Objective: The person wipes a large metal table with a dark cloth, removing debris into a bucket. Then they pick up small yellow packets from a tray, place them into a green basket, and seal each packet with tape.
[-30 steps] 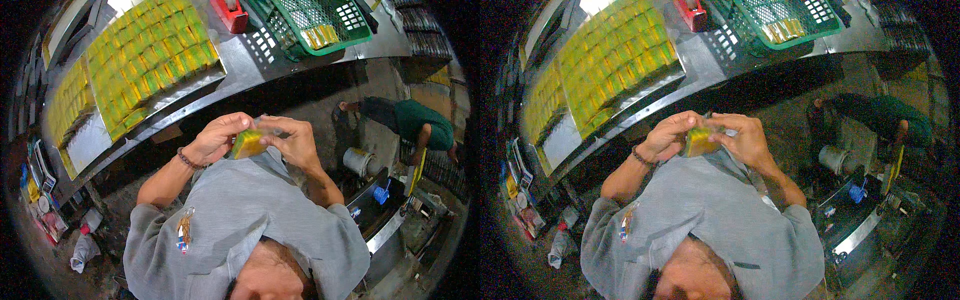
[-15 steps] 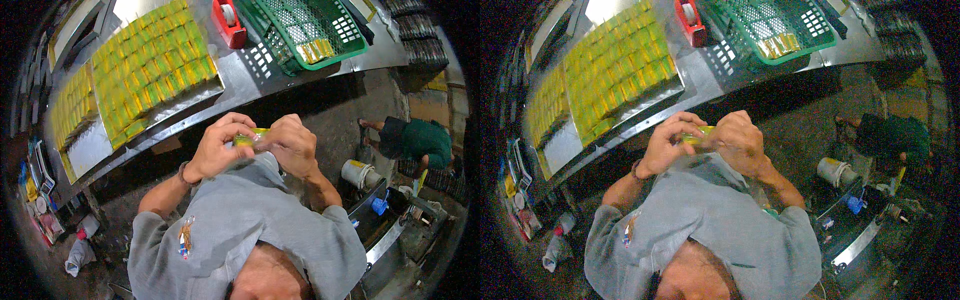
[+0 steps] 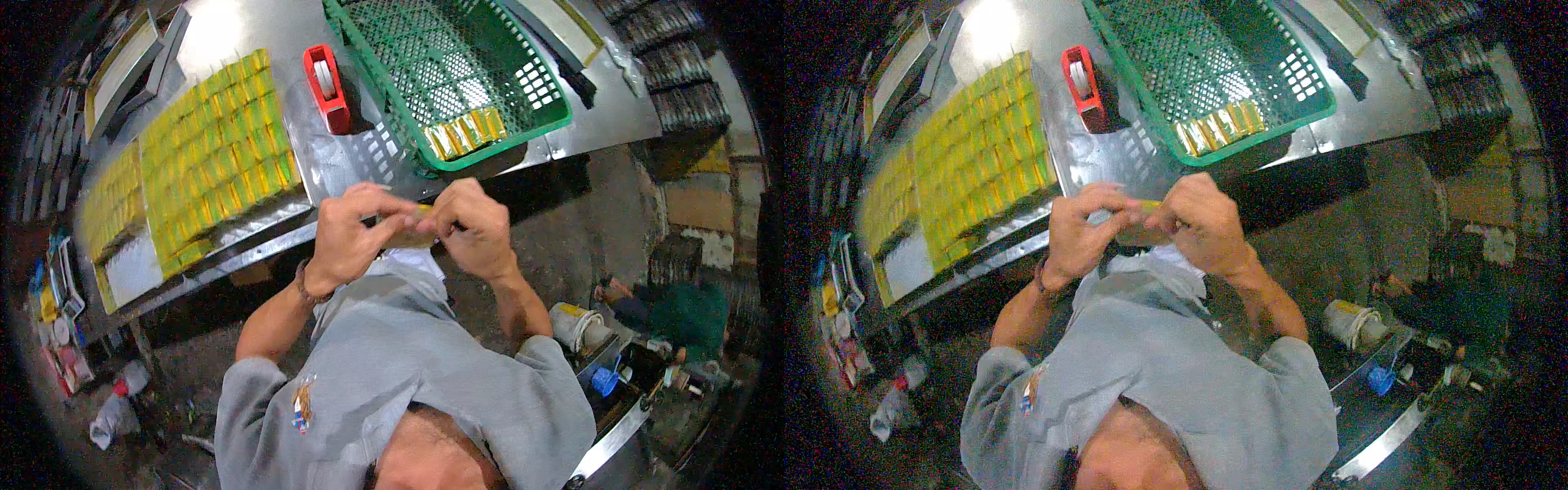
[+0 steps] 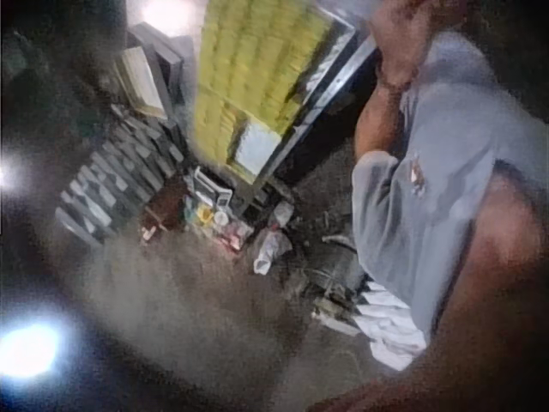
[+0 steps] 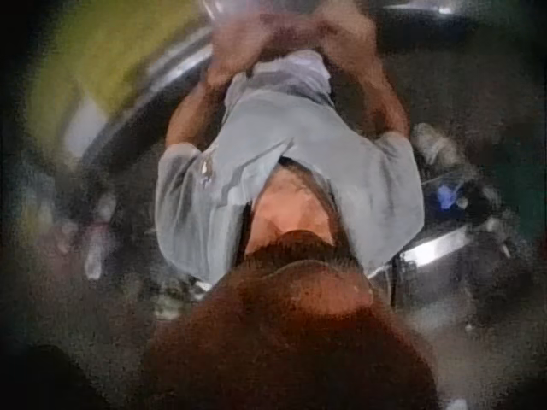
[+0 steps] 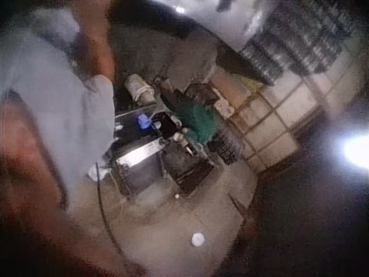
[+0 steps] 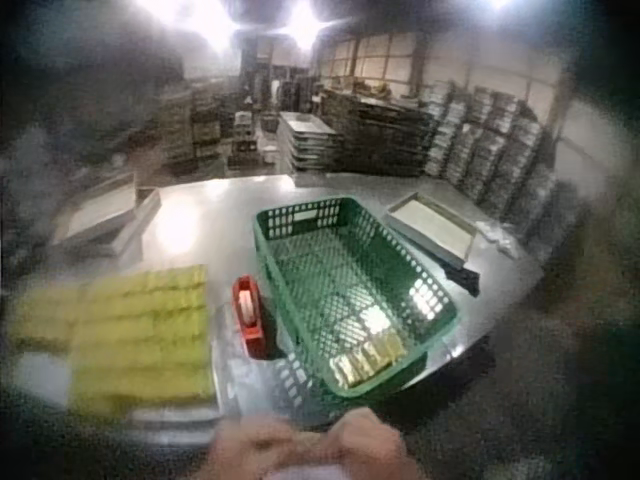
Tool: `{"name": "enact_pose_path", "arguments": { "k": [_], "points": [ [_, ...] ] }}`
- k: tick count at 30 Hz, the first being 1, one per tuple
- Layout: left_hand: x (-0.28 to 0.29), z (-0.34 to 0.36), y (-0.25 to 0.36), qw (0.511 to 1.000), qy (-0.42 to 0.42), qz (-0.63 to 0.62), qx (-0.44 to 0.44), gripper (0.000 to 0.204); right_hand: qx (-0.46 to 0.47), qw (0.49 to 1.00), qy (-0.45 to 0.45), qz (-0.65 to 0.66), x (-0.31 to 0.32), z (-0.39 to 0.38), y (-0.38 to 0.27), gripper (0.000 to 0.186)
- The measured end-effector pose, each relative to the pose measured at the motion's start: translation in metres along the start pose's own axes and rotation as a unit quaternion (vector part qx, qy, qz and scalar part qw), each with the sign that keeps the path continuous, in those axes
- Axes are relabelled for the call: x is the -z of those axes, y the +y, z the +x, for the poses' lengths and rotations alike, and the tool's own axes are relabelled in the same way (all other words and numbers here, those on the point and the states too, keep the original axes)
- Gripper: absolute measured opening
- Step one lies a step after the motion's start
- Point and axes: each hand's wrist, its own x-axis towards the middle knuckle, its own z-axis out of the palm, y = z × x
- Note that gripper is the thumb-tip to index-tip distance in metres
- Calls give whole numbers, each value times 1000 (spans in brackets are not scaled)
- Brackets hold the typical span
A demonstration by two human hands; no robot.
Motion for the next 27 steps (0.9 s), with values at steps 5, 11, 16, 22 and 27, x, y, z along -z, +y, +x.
{"name": "enact_pose_path", "arguments": {
  "k": [5,11,16,22,27],
  "points": [
    [-39,37,11,988,53,-123,78,27,-19,999,46,-9,29,12,33,27],
    [-68,71,-3,976,116,158,-98,19,-55,998,10,5,51,20,81,18],
    [-82,105,-14,991,110,15,74,14,-194,972,43,128,54,30,112,16],
    [-86,121,-25,958,147,-174,176,34,-12,1000,25,1,50,34,135,34],
    [-85,105,-18,968,181,-56,163,33,24,996,55,-63,35,29,142,31]
  ]
}}
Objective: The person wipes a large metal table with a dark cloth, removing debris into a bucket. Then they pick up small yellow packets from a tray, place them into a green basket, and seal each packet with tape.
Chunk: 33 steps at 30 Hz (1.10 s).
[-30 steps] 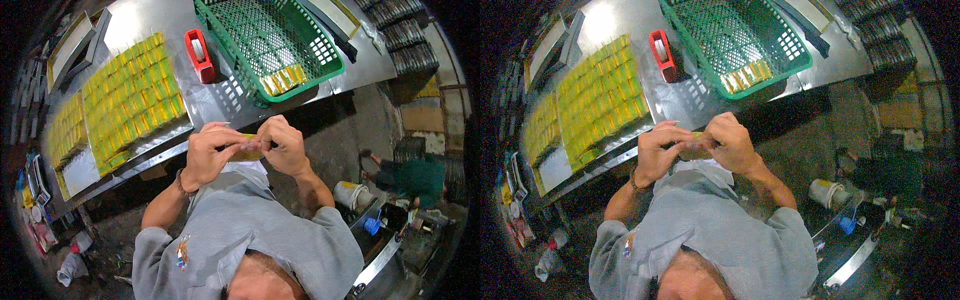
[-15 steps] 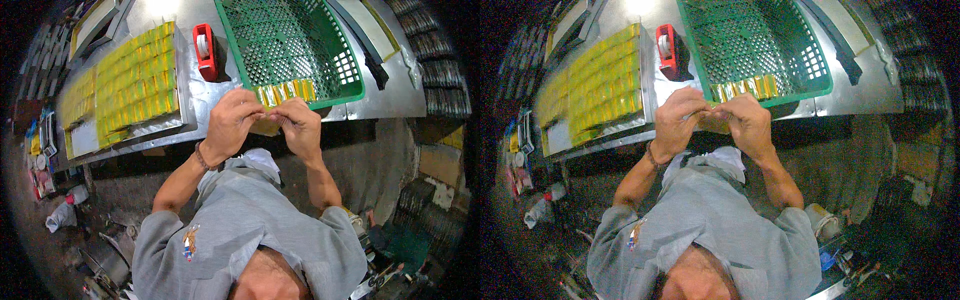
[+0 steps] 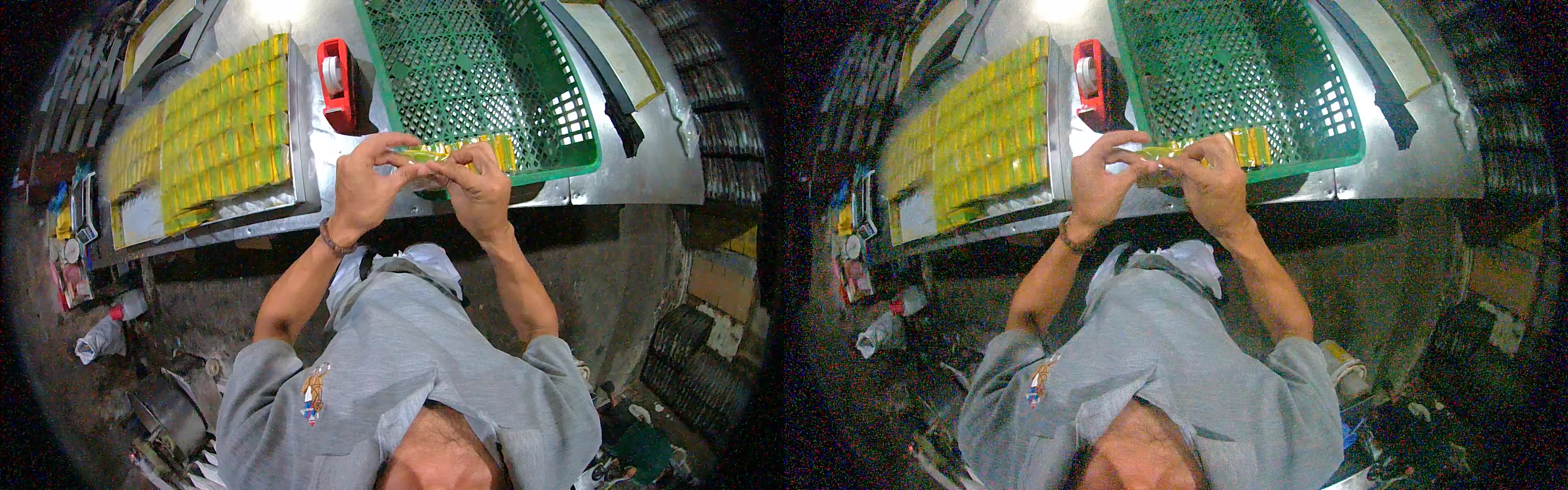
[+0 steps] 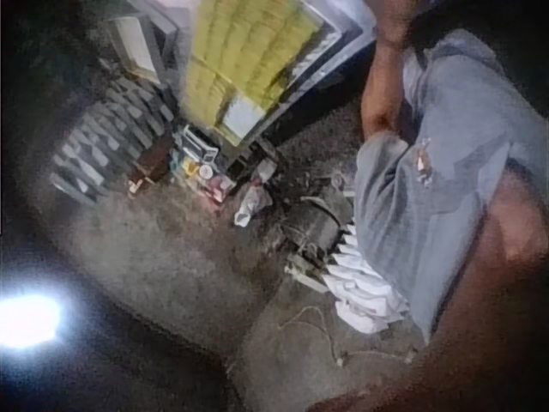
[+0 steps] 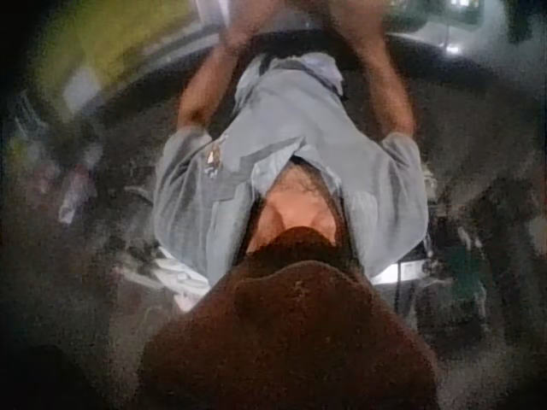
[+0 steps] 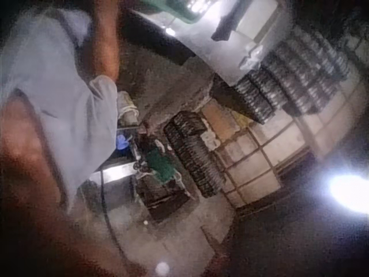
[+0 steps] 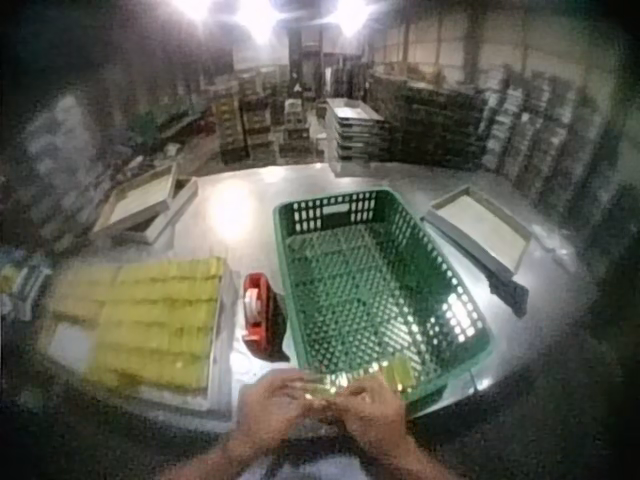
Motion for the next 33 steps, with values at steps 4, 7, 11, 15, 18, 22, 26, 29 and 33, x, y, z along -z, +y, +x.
{"name": "enact_pose_path", "arguments": {
  "k": [4,7,11,15,18,22,26,29,33],
  "points": [
    [9,-14,-23,930,-2,228,-289,29,27,1000,12,-2,0,-11,-8,26],
    [9,-29,-30,941,-9,198,-276,27,-107,992,-29,64,13,-22,-19,21],
    [0,-45,-37,978,10,97,-187,18,-322,911,-47,255,8,-41,-5,35],
    [-2,-48,-48,993,15,-38,-108,10,-444,789,-120,408,10,-19,-28,35],
    [10,-46,-58,992,5,-77,-99,17,-387,832,-76,390,-8,-25,-30,34],
    [38,-45,-53,983,20,-178,-45,36,-422,807,-90,403,-29,-10,-65,29],
    [87,-46,-66,956,-65,-280,55,43,-444,793,-142,393,-69,14,-95,32],
    [129,-44,-86,885,-46,-436,155,39,-488,760,-171,395,-103,48,-96,41],
    [183,-39,-97,755,-41,-586,292,46,-312,945,-45,92,-188,84,-15,43]
  ]
}}
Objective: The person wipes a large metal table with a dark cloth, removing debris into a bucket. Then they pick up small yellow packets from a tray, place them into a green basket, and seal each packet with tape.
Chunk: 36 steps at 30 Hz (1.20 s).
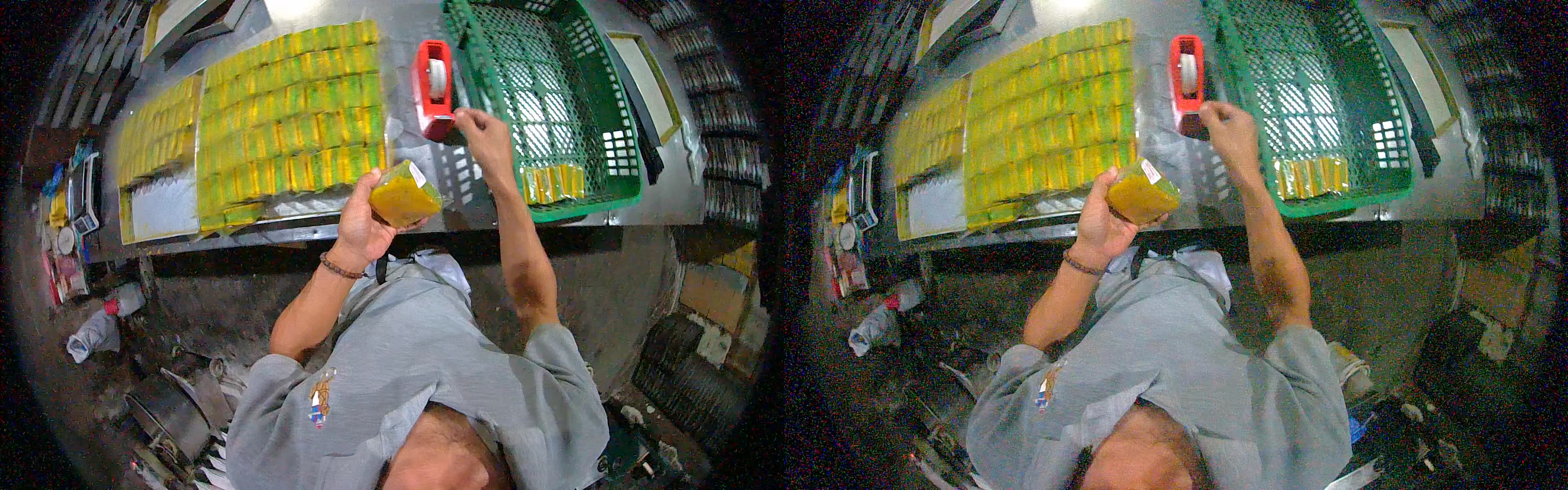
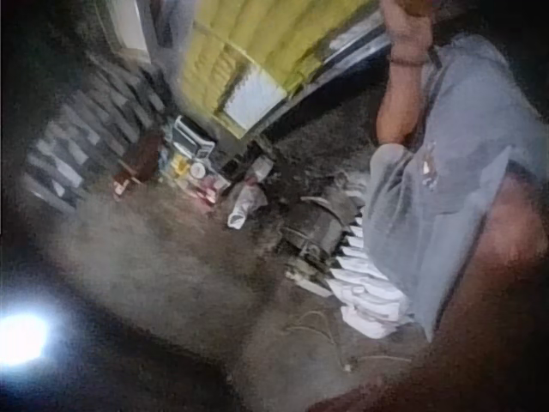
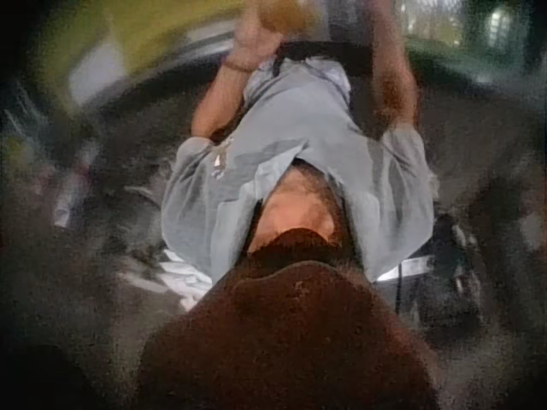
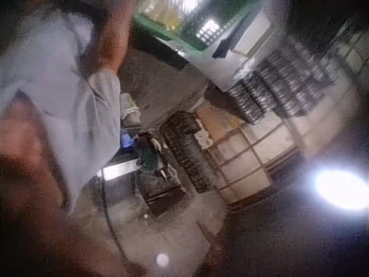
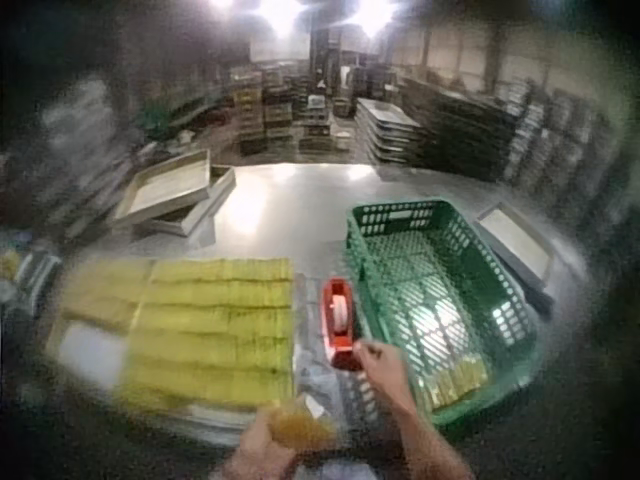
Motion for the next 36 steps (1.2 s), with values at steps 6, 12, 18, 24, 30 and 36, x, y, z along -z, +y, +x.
{"name": "enact_pose_path", "arguments": {
  "k": [6,12,18,24,30,36],
  "points": [
    [20,-19,43,994,-17,-87,72,52,-134,981,-81,-115,-47,82,38,38],
    [33,-22,59,992,-20,-100,79,50,-174,975,-69,118,-51,90,41,18],
    [39,-23,68,995,3,-65,73,52,-177,979,-41,96,-21,44,-23,18],
    [37,-19,75,997,-11,-35,63,53,-136,987,56,-67,-47,-8,30,28],
    [12,-14,83,996,-6,83,-36,46,-60,978,50,-195,-37,-14,18,33],
    [-11,11,78,930,-13,306,-204,33,-108,984,-74,124,22,-50,-51,46]
  ]
}}
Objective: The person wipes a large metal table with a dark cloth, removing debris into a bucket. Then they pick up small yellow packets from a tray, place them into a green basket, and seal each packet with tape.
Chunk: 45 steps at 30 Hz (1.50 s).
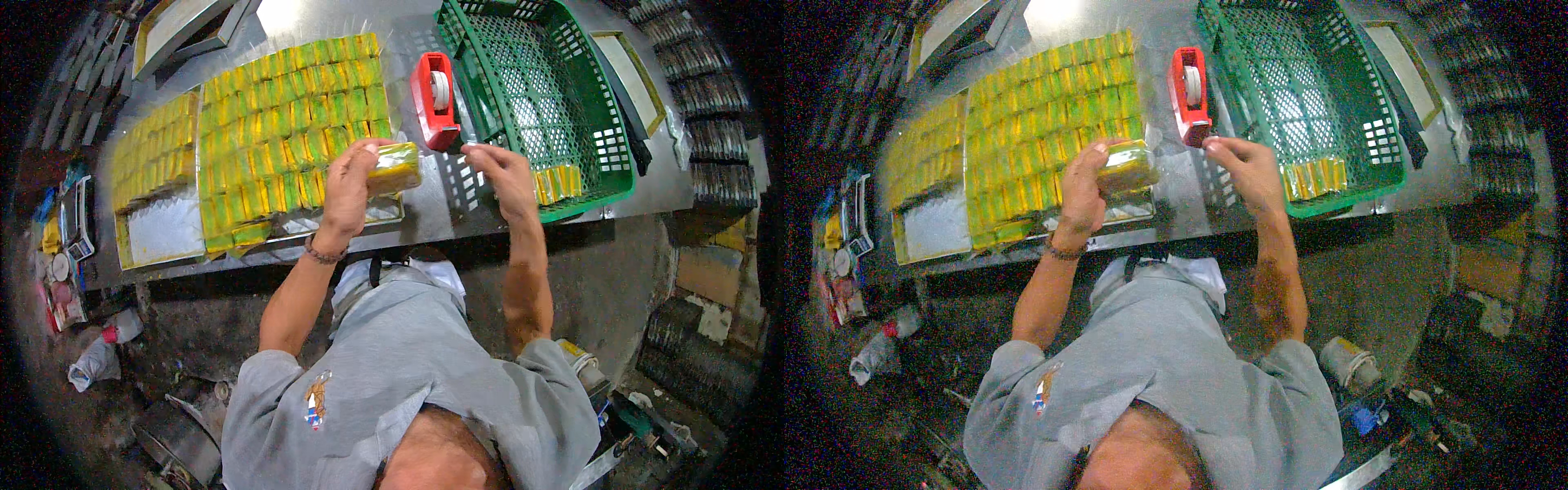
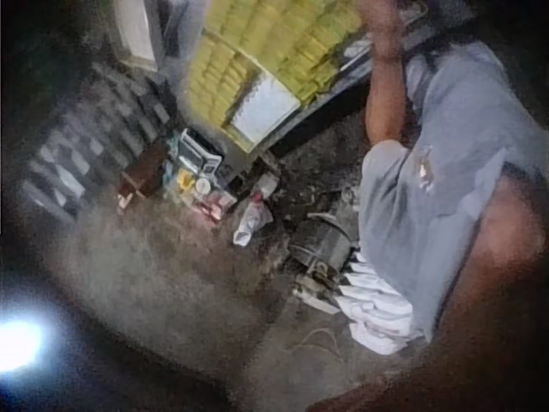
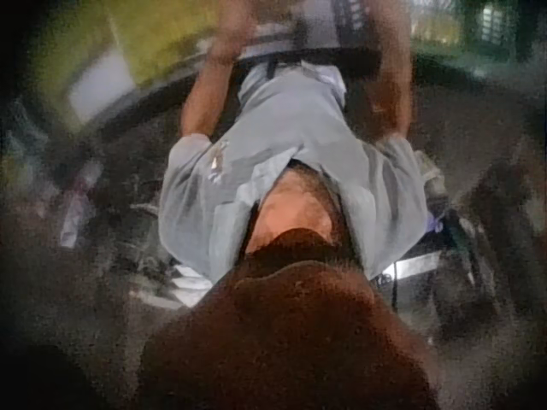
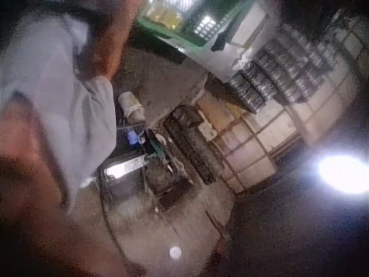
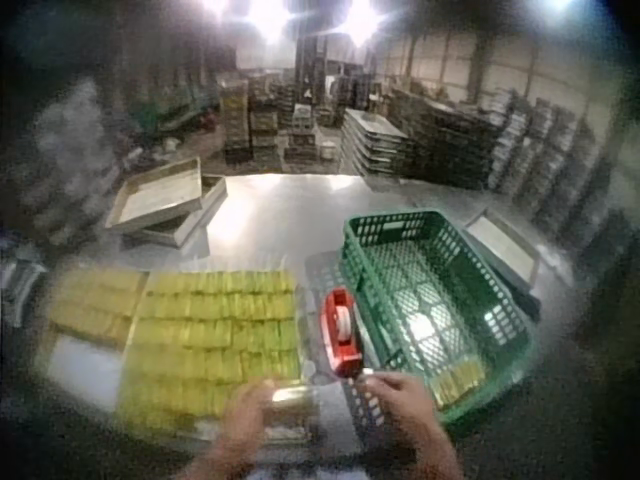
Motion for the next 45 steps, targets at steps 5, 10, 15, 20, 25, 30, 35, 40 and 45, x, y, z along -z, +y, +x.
{"name": "enact_pose_path", "arguments": {
  "k": [5,10,15,20,25,30,35,40,45],
  "points": [
    [-50,7,4,985,-22,151,-77,35,268,920,-187,217,14,-67,-76,80],
    [-108,9,-11,963,-67,226,-128,37,220,945,-159,180,40,-52,-52,99],
    [-154,9,-27,973,-90,204,-68,39,218,966,-76,118,85,-41,-25,60],
    [-193,10,-46,978,-51,186,-81,38,342,934,18,-98,134,-54,-28,50],
    [-228,16,-71,984,-61,148,-80,38,334,933,-19,-134,156,-32,1,62],
    [-245,30,-94,989,-83,121,6,44,255,939,0,-229,190,-36,24,76],
    [-271,45,-116,988,-62,-40,134,51,358,847,20,-392,222,-54,20,99],
    [-290,67,-126,948,-158,24,276,70,249,945,-65,-203,285,-14,42,91],
    [-286,78,-118,981,-145,81,102,77,-7,979,-131,-157,350,56,103,67]
  ]
}}
